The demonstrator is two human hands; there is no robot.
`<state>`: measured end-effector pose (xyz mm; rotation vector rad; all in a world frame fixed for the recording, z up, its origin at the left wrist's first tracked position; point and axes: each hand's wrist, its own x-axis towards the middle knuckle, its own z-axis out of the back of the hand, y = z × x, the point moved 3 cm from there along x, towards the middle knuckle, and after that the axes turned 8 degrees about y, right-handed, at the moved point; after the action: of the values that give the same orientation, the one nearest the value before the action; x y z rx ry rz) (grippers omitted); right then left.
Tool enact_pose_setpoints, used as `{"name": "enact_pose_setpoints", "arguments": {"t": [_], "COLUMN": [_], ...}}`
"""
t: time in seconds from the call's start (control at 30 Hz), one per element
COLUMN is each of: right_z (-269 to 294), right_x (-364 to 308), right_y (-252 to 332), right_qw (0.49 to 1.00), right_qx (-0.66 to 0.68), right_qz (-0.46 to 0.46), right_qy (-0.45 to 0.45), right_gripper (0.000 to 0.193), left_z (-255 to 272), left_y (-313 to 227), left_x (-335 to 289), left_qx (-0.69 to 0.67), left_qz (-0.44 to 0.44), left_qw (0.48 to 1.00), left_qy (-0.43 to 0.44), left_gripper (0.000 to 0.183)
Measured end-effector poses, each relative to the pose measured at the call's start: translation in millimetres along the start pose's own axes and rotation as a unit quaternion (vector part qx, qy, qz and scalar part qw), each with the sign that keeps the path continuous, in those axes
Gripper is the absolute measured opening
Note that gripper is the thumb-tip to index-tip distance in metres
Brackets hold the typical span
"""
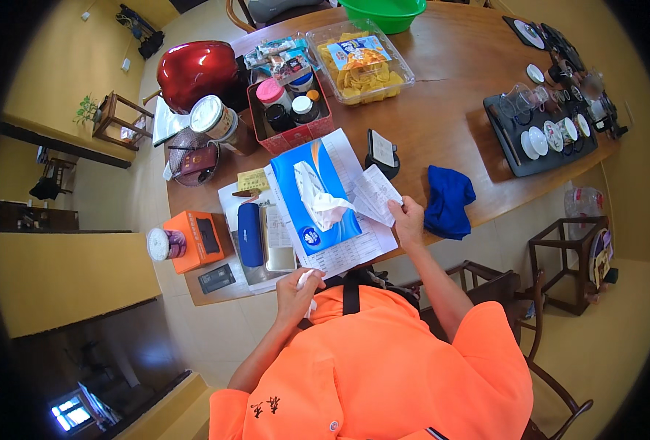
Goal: The person wipes a black kettle and a glass teapot with a blue cloth, then cleans the wooden table surface. They organize small paper receipts and a tissue box, move a container of chips, and handle a small black device.
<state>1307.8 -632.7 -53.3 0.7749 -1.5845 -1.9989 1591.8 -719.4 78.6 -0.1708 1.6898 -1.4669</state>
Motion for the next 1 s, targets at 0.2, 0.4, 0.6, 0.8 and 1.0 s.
{"name": "enact_pose_setpoints", "arguments": {"t": [0.2,0.4,0.6,0.8,1.0], "right_z": [38,49,41,44,47], "right_x": [-5,-7,-11,-14,-8], "right_y": [27,83,126,138,140], "right_qw": [0.97,0.951,0.934,0.916,0.912], "right_qx": [0.227,0.27,0.228,0.212,0.227], "right_qz": [-0.084,-0.053,-0.02,-0.035,-0.056], "right_qy": [0.033,0.141,0.275,0.338,0.336], "right_gripper": [0.012,0.011,0.013,0.015,0.017], "left_z": [-7,-18,-45,-54,-61], "left_y": [-35,-88,-130,-128,-135], "left_x": [-19,11,57,81,76], "left_qx": [0.022,0.067,0.147,0.146,0.144], "left_qz": [0.018,-0.155,-0.209,-0.237,-0.217], "left_qw": [0.999,0.985,0.966,0.958,0.96], "left_qy": [0.026,0.039,0.042,0.065,0.103], "left_gripper": [0.019,0.022,0.032,0.036,0.039]}}
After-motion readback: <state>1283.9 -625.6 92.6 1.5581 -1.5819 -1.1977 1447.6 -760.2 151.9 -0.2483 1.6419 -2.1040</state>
